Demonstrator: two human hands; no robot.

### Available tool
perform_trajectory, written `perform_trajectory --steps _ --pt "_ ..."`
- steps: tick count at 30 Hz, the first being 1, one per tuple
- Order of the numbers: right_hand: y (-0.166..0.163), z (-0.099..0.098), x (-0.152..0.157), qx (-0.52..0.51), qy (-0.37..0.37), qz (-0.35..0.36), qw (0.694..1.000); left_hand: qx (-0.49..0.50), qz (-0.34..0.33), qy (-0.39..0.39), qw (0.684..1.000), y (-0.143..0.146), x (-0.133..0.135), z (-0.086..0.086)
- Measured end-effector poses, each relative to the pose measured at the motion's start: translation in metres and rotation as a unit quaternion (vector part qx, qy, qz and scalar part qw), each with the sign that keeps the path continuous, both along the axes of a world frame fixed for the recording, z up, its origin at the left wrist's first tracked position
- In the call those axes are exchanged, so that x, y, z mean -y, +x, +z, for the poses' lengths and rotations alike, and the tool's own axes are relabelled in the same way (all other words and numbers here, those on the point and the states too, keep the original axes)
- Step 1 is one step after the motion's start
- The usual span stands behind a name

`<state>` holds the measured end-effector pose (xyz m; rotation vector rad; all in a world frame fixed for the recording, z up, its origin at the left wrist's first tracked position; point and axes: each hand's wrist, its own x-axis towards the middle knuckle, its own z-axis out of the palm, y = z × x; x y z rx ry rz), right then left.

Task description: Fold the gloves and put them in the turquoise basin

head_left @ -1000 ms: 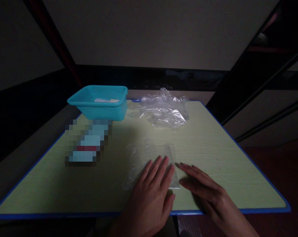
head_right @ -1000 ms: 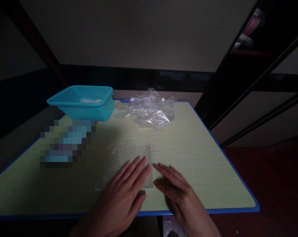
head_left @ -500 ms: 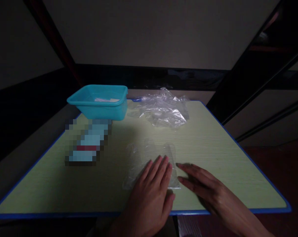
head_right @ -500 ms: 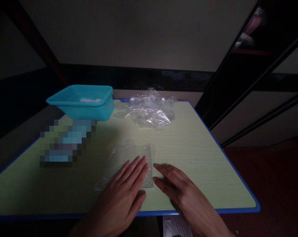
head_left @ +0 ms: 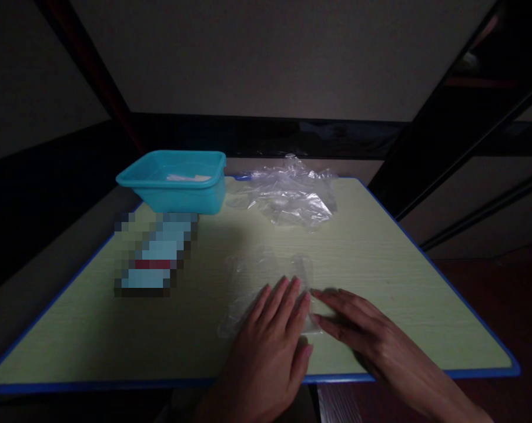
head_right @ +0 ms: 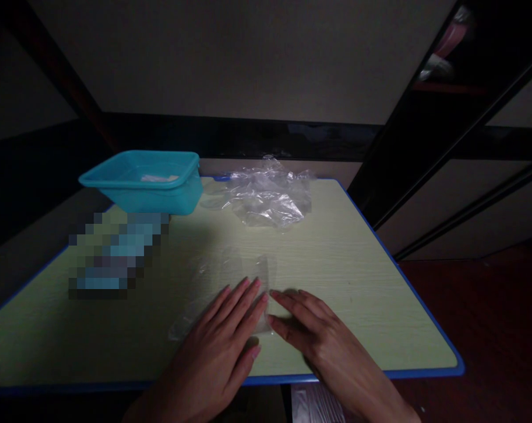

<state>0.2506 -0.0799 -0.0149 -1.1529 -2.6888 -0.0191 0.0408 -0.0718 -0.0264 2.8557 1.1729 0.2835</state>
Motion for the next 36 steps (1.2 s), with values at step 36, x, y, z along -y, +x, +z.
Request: perform_trajectory --steps 36 --pt "-0.013 0.007 0.010 -0.127 0.016 0.004 0.992 0.048 0.030 -0.034 0.998 0.000 0.000 -0.001"
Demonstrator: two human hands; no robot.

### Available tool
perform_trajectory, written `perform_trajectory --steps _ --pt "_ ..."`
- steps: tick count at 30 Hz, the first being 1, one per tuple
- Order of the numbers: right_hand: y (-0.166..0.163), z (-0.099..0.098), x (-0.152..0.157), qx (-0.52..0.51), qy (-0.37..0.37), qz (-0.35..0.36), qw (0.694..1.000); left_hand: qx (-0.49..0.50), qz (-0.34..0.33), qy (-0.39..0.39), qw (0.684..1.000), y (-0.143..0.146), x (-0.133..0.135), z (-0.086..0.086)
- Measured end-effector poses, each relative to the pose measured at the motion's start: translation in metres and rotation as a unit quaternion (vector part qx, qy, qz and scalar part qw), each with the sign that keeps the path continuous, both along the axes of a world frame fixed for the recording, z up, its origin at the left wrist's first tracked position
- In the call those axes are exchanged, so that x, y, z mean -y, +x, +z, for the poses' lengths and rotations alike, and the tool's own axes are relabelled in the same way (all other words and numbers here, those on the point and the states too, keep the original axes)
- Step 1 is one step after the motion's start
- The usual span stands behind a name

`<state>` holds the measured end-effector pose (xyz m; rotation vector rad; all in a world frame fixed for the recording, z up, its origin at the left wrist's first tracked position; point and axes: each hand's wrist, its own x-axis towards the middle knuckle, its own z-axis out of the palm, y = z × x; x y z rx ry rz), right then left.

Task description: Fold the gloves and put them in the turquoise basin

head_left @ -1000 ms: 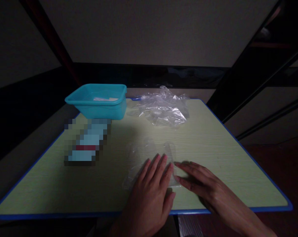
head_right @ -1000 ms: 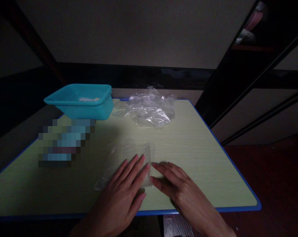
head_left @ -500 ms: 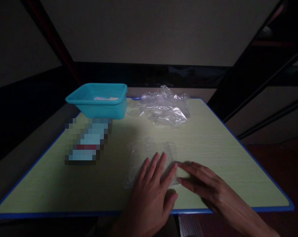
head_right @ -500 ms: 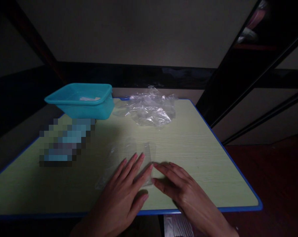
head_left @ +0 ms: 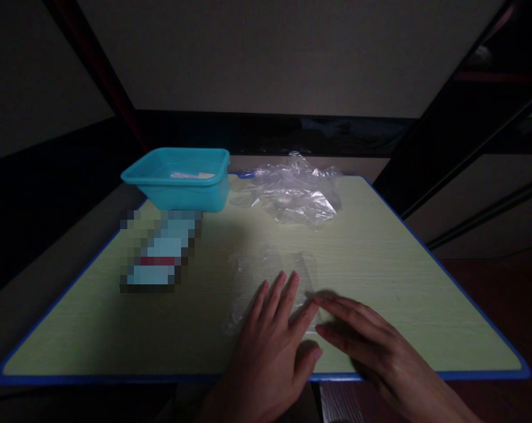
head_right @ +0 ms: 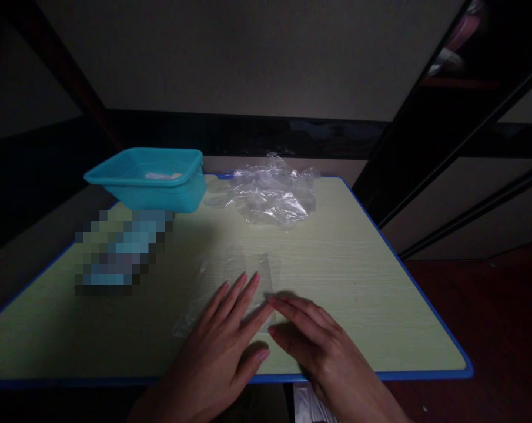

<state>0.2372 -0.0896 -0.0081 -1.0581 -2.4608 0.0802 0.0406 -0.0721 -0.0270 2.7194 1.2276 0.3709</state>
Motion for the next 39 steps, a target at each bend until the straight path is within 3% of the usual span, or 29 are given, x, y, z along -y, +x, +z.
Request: perform_trajectory --steps 8,13,17,21,25,31,39 --pt "0.005 -0.002 0.004 -0.028 -0.012 -0.015 0.999 -0.014 0.000 0.014 1.000 0.000 0.001 -0.001" --pt "0.001 -0.005 0.007 -0.013 0.029 -0.053 0.998 -0.020 -0.001 0.087 0.996 -0.003 0.005 0.001" --pt "-0.021 -0.008 0.006 0.032 0.043 -0.102 0.993 -0.015 0.019 0.146 0.989 -0.015 0.010 0.002" --pt "-0.053 -0.015 0.001 0.096 0.041 -0.105 0.989 -0.020 0.061 0.174 0.983 -0.031 0.013 -0.001" --pt "-0.062 -0.025 0.000 0.126 0.066 -0.103 0.984 -0.023 0.068 0.155 0.985 -0.039 0.014 -0.011" --pt "-0.050 -0.030 0.002 0.154 0.080 -0.111 0.979 -0.025 0.071 0.129 0.989 -0.045 0.016 -0.015" --pt "-0.034 -0.018 0.005 0.143 0.009 -0.093 0.985 -0.003 0.044 0.101 0.994 -0.060 0.017 -0.012"
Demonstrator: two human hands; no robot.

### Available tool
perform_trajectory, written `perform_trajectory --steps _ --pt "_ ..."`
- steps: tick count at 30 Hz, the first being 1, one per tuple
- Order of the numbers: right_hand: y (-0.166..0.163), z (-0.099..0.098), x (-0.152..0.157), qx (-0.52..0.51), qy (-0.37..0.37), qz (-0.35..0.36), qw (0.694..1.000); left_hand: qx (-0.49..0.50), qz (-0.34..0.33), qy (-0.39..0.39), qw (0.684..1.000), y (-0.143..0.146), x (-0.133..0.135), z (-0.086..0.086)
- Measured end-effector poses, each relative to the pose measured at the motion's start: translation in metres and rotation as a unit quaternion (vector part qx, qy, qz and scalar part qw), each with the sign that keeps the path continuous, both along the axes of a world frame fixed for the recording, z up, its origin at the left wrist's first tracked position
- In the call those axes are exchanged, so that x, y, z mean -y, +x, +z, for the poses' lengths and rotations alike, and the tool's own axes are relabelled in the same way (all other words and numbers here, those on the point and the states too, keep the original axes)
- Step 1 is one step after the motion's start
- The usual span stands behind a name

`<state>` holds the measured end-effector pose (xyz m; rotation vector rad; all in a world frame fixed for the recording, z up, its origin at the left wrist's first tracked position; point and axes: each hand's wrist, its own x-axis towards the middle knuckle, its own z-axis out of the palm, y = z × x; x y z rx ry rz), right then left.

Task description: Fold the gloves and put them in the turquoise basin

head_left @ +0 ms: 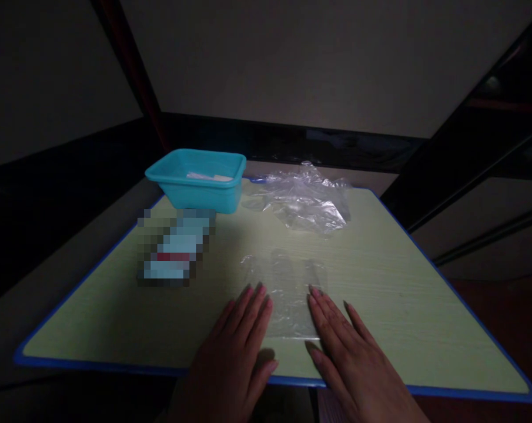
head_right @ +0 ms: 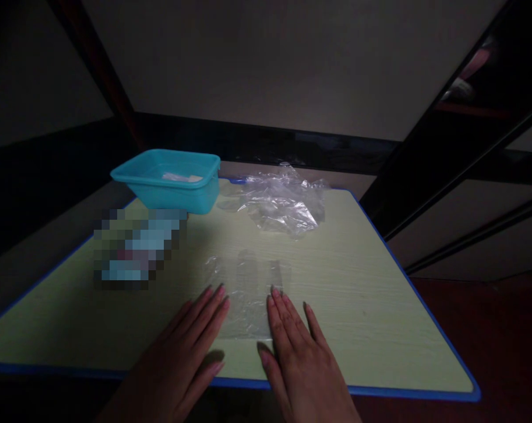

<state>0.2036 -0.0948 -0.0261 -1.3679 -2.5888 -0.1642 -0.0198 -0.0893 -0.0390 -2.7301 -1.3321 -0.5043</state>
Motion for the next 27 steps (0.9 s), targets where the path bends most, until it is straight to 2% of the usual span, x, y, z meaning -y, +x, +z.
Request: perform_trajectory --steps 5,10,15,22,27 --pt "0.014 0.018 -0.003 -0.046 -0.015 0.046 0.998 0.071 -0.045 -0.013 0.996 -0.018 -0.002 0.001" --pt "0.013 0.028 -0.008 -0.032 0.005 0.120 0.992 0.084 -0.059 0.039 0.994 -0.024 -0.010 0.005" --pt "0.009 0.026 -0.012 -0.038 0.000 0.097 0.995 0.094 -0.047 0.054 0.993 -0.015 -0.015 0.010" --pt "0.009 0.025 -0.013 -0.057 -0.023 0.063 0.996 0.101 -0.032 0.014 0.994 -0.013 -0.013 0.007" --pt "0.011 0.014 -0.014 -0.138 0.027 0.080 0.987 0.109 -0.027 0.029 0.993 -0.011 -0.014 0.006"
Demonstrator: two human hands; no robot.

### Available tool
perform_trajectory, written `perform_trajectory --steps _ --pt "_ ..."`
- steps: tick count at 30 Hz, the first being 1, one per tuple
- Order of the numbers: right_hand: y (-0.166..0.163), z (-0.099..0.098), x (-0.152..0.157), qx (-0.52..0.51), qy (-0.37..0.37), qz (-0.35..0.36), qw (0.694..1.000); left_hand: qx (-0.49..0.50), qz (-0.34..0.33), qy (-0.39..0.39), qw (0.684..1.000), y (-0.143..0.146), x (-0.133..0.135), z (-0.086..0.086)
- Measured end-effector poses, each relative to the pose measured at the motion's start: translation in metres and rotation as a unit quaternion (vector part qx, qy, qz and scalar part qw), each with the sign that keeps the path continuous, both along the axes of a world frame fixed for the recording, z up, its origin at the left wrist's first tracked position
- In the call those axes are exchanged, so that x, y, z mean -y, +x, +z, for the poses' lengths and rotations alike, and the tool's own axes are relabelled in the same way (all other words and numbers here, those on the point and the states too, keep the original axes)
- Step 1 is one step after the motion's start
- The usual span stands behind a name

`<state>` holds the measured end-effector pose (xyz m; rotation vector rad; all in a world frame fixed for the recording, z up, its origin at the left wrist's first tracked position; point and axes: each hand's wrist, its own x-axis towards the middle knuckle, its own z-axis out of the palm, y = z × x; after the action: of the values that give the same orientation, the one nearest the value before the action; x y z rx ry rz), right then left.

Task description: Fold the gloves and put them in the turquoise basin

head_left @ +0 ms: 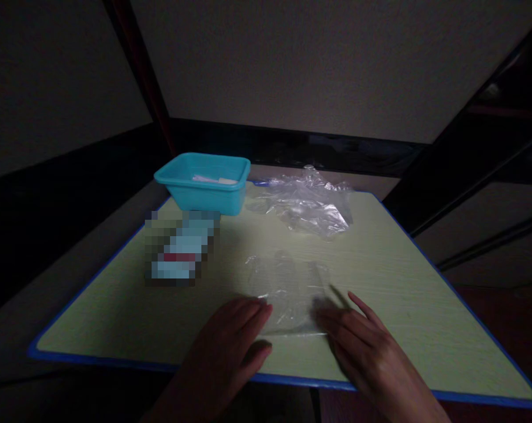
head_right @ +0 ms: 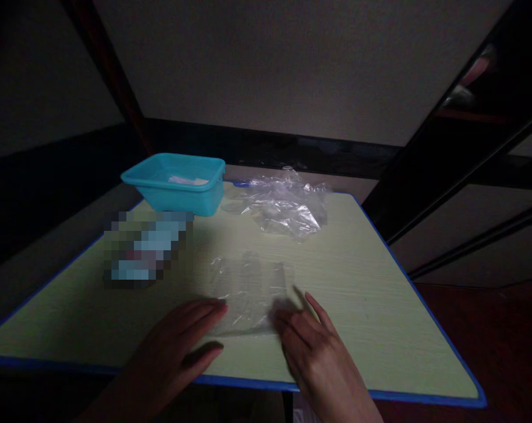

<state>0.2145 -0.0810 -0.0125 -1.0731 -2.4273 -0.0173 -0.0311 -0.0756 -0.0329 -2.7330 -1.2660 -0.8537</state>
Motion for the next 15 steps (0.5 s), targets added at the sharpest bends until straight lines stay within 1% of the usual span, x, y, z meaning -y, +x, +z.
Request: perform_trajectory --steps 2,5,11,15 --pt "0.002 -0.004 0.000 -0.022 0.040 0.004 0.999 0.002 0.001 0.010 1.000 0.001 0.000 0.001" --pt "0.004 -0.006 0.001 -0.016 0.077 0.005 0.997 0.004 0.002 0.023 1.000 0.003 -0.001 0.003" --pt "0.003 0.000 0.000 -0.044 0.087 -0.010 0.995 0.006 0.009 0.069 0.998 0.007 -0.005 0.009" --pt "0.003 -0.001 0.001 -0.067 0.090 -0.018 0.993 0.028 0.009 0.102 0.994 0.006 -0.008 0.012"
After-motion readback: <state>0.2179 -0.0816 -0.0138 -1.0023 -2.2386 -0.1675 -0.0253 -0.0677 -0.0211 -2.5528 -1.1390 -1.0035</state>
